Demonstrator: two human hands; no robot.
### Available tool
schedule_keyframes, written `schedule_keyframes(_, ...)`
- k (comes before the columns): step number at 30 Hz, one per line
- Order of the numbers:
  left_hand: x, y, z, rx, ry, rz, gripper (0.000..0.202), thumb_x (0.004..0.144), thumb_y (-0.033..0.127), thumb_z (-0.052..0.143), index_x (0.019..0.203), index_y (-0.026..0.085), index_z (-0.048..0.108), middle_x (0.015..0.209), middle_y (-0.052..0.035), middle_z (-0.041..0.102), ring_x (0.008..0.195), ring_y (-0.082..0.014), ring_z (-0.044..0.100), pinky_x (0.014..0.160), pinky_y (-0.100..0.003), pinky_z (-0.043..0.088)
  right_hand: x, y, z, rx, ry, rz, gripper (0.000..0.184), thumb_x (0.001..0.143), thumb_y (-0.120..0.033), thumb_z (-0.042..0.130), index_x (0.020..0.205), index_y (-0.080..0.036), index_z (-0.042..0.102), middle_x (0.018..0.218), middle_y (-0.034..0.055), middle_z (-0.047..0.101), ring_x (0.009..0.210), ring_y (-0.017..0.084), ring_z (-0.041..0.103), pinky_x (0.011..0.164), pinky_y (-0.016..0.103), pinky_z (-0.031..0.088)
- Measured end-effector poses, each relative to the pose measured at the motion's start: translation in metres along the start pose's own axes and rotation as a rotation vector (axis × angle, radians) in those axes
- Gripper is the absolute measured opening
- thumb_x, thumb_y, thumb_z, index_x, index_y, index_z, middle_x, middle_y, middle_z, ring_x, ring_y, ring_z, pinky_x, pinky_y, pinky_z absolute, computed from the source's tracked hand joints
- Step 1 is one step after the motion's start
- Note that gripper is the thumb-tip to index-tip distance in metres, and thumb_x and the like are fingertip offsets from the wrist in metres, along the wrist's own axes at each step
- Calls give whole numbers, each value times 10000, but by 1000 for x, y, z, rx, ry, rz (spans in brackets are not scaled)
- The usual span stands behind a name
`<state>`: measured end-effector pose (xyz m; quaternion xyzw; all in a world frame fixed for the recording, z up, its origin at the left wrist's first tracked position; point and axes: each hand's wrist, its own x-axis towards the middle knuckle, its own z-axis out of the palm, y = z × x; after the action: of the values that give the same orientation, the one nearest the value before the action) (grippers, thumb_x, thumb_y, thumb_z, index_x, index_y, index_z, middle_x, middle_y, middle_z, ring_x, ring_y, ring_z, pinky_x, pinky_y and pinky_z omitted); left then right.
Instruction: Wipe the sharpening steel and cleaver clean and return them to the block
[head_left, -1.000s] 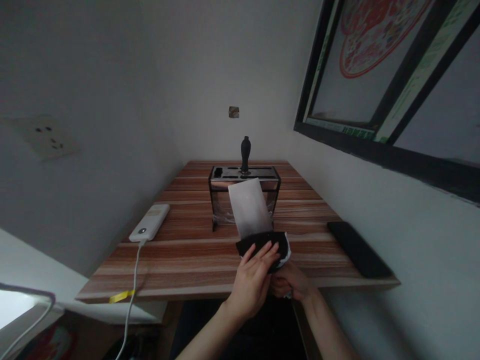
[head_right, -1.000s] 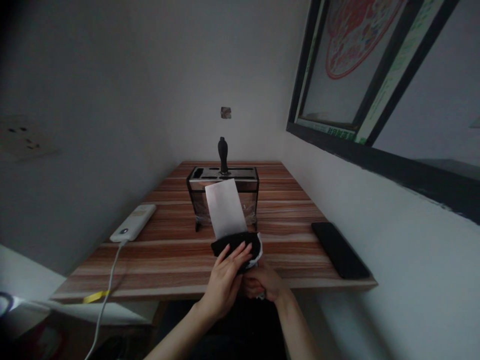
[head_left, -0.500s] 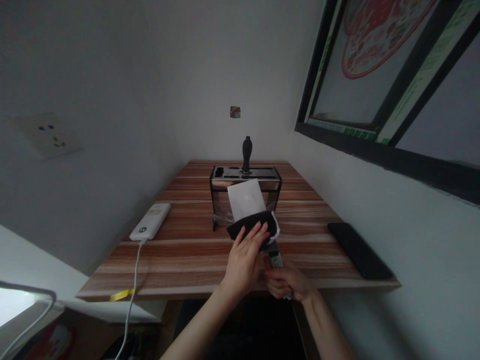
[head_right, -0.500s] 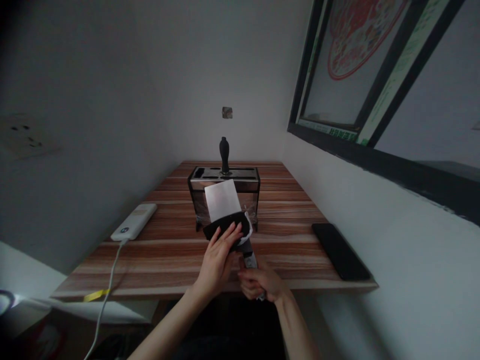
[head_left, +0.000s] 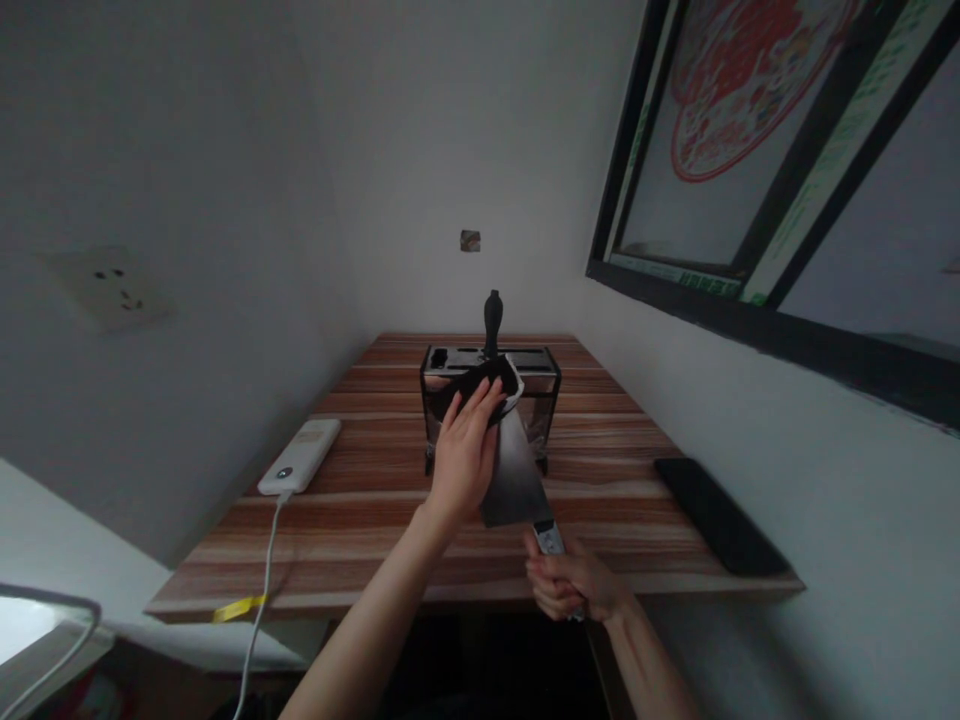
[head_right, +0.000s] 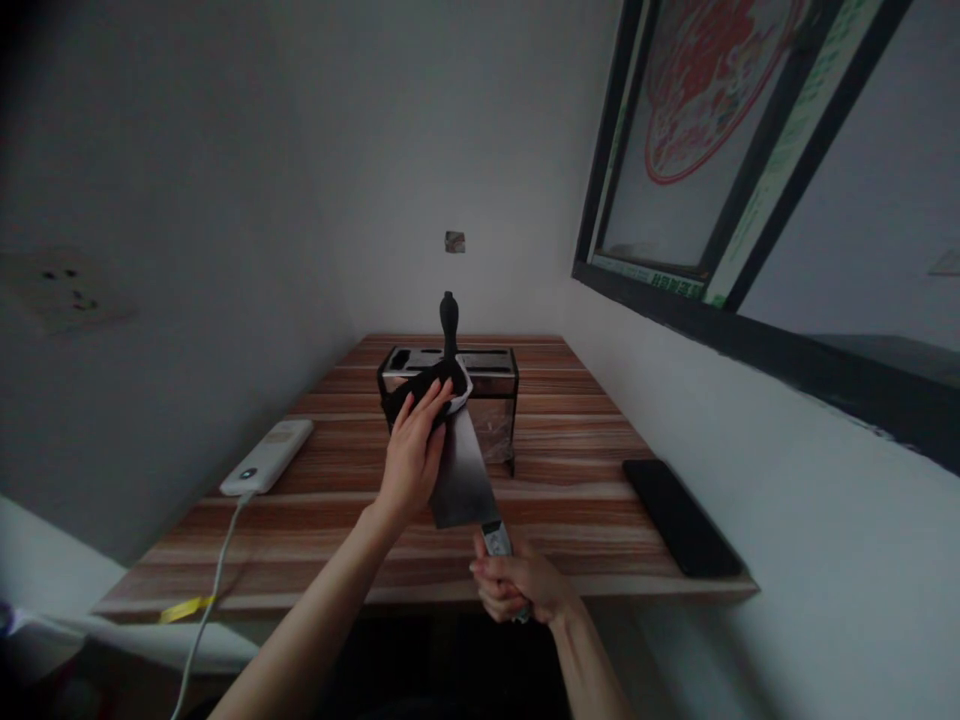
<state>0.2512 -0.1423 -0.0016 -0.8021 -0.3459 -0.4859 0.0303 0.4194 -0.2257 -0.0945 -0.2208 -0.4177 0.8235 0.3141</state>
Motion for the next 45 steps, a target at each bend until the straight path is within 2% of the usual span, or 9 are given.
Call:
schedule_keyframes(5, 14, -7, -1, -11, 33, -18, 449, 922, 100, 323, 1355, 215, 343, 1408, -63, 449, 1346, -159, 332, 1132, -439, 219, 0, 1, 0, 15, -23, -24, 303, 774, -318, 658, 758, -231, 368, 373, -170, 296, 265, 10, 141, 316, 138, 161)
schedule_keyframes(10, 8, -1, 3, -13, 23, -14, 430, 921, 102, 333, 1336, 207, 368, 1410, -70, 447, 1351, -167, 324, 1130, -454, 213, 0, 1, 0, 24, -32, -33, 304, 774, -321, 658, 758, -234, 367, 368, -169, 295, 265, 14, 133, 310, 137, 159)
schedule_keyframes(17, -33, 17, 14, -52, -132, 40, 467, 892, 63, 334, 1341, 187, 367, 1400, -74, 459, 1351, -158, 322, 1127, -435, 212, 0, 2, -3, 63, 4, -25, 280, 757, -322, 670, 787, -230, 407, 363, -165, 317, 263, 18, 137, 307, 144, 162)
schedule_keyframes(22, -66, 28, 20, -101, -214, 26, 480, 874, 49, 343, 1333, 187, 379, 1410, -67, 445, 1357, -161, 310, 1130, -437, 197, 0, 3, -3, 51, 53, -25, 293, 738, -343, 689, 757, -215, 426, 353, -158, 318, 254, 14, 156, 308, 150, 183)
schedule_keyframes(27, -99, 41, 26, -199, -293, 25, 505, 875, 44, 353, 1358, 192, 336, 1408, -67, 447, 1356, -159, 311, 1123, -443, 211, 2, 8, -11, 33, 54, -31, 450, 724, -420, 676, 517, -196, 345, 312, -136, 260, 239, 6, 178, 296, 157, 166)
schedule_keyframes(30, -112, 47, 27, -252, -296, -19, 505, 893, 56, 345, 1375, 203, 306, 1402, -69, 456, 1347, -155, 328, 1116, -450, 225, 3, 11, -15, 17, 36, -27, 551, 720, -439, 661, 409, -192, 279, 290, -115, 246, 235, 1, 193, 288, 159, 126)
schedule_keyframes(40, -114, 48, 23, -285, -306, -35, 522, 876, 34, 358, 1366, 208, 312, 1404, -78, 451, 1352, -172, 320, 1113, -494, 222, 3, 6, -9, -9, 85, 15, 547, 676, -414, 693, 393, -187, 283, 286, -115, 257, 239, 0, 198, 292, 156, 148)
schedule_keyframes(45, -112, 52, 22, -251, -335, -38, 546, 869, 33, 364, 1382, 202, 290, 1412, -86, 439, 1355, -176, 316, 1113, -495, 230, 3, 6, -6, -12, 103, 7, 566, 656, -424, 693, 365, -189, 269, 277, -107, 256, 235, 4, 213, 288, 160, 113)
